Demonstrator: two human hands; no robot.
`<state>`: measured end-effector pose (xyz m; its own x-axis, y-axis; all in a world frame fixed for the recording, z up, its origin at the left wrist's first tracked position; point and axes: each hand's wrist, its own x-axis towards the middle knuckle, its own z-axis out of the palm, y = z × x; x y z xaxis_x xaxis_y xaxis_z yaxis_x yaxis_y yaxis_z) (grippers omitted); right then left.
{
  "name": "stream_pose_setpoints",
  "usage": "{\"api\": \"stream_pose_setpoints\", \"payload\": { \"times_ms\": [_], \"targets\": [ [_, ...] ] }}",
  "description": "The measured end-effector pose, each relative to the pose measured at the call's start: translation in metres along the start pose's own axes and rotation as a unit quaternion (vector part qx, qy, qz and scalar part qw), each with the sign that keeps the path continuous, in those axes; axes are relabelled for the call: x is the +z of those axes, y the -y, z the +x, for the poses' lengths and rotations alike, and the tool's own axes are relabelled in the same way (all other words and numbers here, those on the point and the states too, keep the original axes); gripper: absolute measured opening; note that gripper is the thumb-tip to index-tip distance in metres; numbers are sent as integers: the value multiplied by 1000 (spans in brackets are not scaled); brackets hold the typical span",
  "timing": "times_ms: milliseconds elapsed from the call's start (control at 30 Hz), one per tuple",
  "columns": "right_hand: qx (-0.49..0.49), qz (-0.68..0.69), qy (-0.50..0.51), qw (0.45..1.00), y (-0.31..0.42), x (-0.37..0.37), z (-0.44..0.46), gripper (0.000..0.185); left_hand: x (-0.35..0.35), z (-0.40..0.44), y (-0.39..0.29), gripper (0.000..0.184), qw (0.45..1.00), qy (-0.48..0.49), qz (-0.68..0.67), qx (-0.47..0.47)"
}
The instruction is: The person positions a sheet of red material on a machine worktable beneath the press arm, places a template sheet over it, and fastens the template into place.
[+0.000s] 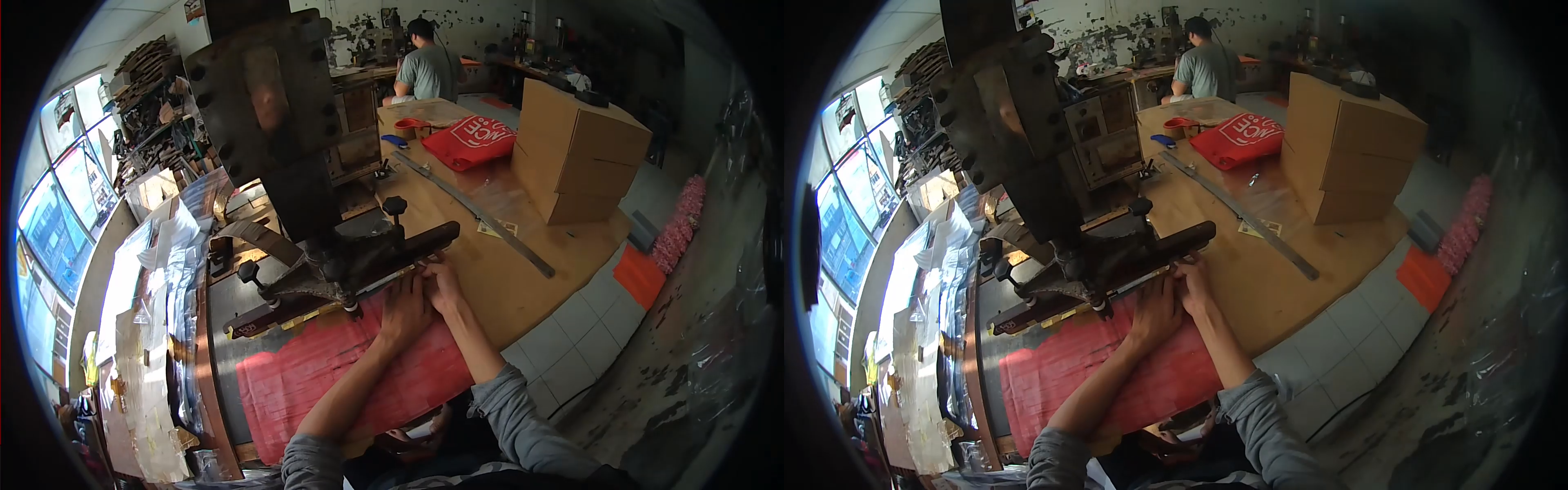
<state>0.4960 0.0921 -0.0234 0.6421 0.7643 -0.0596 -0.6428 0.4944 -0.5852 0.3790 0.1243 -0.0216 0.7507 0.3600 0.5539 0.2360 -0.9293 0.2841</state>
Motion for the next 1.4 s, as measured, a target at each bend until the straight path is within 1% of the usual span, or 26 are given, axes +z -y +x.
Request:
{"api": "stream_pose_setpoints", "payload": {
  "times_ms": [100, 200, 300, 400, 500, 533, 600, 633, 667, 700, 767, 800, 867, 900, 933, 1000, 1067, 1100, 1133, 1200, 1267, 1300, 1400],
  "targets": [
    [35, -9, 3, 999, 10, -3, 0, 73, -1, 0, -2, 52, 1000, -3, -2, 2],
    [61, -58, 13, 996, 16, -9, 5, 78, -5, -1, -5, 52, 1000, 0, -7, -1],
    [59, -89, 12, 994, 17, -11, 6, 70, -6, 0, -5, 48, 1000, 1, -16, -2],
    [40, -118, 8, 992, 16, -7, 1, 56, -8, 0, -6, 45, 999, 9, -29, -10],
    [46, -138, 8, 989, 18, -5, -13, 42, -8, -2, -7, 42, 1000, 5, -17, -8],
    [11, -205, 24, 978, 18, -10, -16, 39, -8, -4, -8, 41, 1000, 9, -12, -7],
    [-62, -333, 61, 939, 18, -25, -25, 35, -6, -6, -7, 41, 1000, 12, -18, 4],
    [-73, -428, 75, 898, 23, -24, -36, 33, 0, -8, -4, 41, 999, 12, -31, 11],
    [-86, -518, 91, 846, 33, -13, -53, 31, 2, -10, -1, 42, 999, 11, -43, 18],
    [-98, -601, 107, 786, 40, -5, -69, 30, 2, -13, 0, 42, 998, 33, -48, 6],
    [-137, -716, 166, 664, 43, -4, -91, 30, 0, -22, 0, 43, 995, 79, -64, -17],
    [-158, -765, 192, 594, 42, -4, -102, 30, -10, -31, -1, 44, 993, 111, -41, 2],
    [-199, -766, 185, 582, 35, -2, -119, 32, -48, -49, -13, 45, 984, 171, 4, 47],
    [-221, -767, 181, 575, 33, -1, -127, 33, -72, -60, -18, 47, 978, 207, -17, 18],
    [-213, -777, 163, 569, 33, 2, -133, 33, -97, -73, -18, 48, 969, 243, -37, -8],
    [-198, -795, 121, 560, 32, 7, -142, 34, -139, -102, -8, 50, 967, 253, -41, -16],
    [-201, -788, 103, 573, 32, 9, -143, 37, -174, -126, 13, 51, 959, 257, -22, -117],
    [-201, -786, 93, 578, 32, 10, -146, 38, -185, -143, 27, 51, 967, 201, 56, -145],
    [-208, -805, 75, 550, 34, 14, -148, 40, -194, -158, 41, 52, 966, 142, 135, -171],
    [-219, -841, 38, 493, 37, 24, -153, 42, -214, -182, 59, 60, 921, 81, 247, -291],
    [-200, -839, 1, 506, 34, 22, -159, 44, -233, -201, 68, 70, 871, 113, 192, -439],
    [-188, -838, -17, 511, 32, 20, -161, 45, -233, -211, 69, 74, 878, 108, 225, -408],
    [-212, -810, -32, 546, 22, 9, -157, 49, -220, -221, 71, 76, 882, 54, 204, -422]
  ]
}}
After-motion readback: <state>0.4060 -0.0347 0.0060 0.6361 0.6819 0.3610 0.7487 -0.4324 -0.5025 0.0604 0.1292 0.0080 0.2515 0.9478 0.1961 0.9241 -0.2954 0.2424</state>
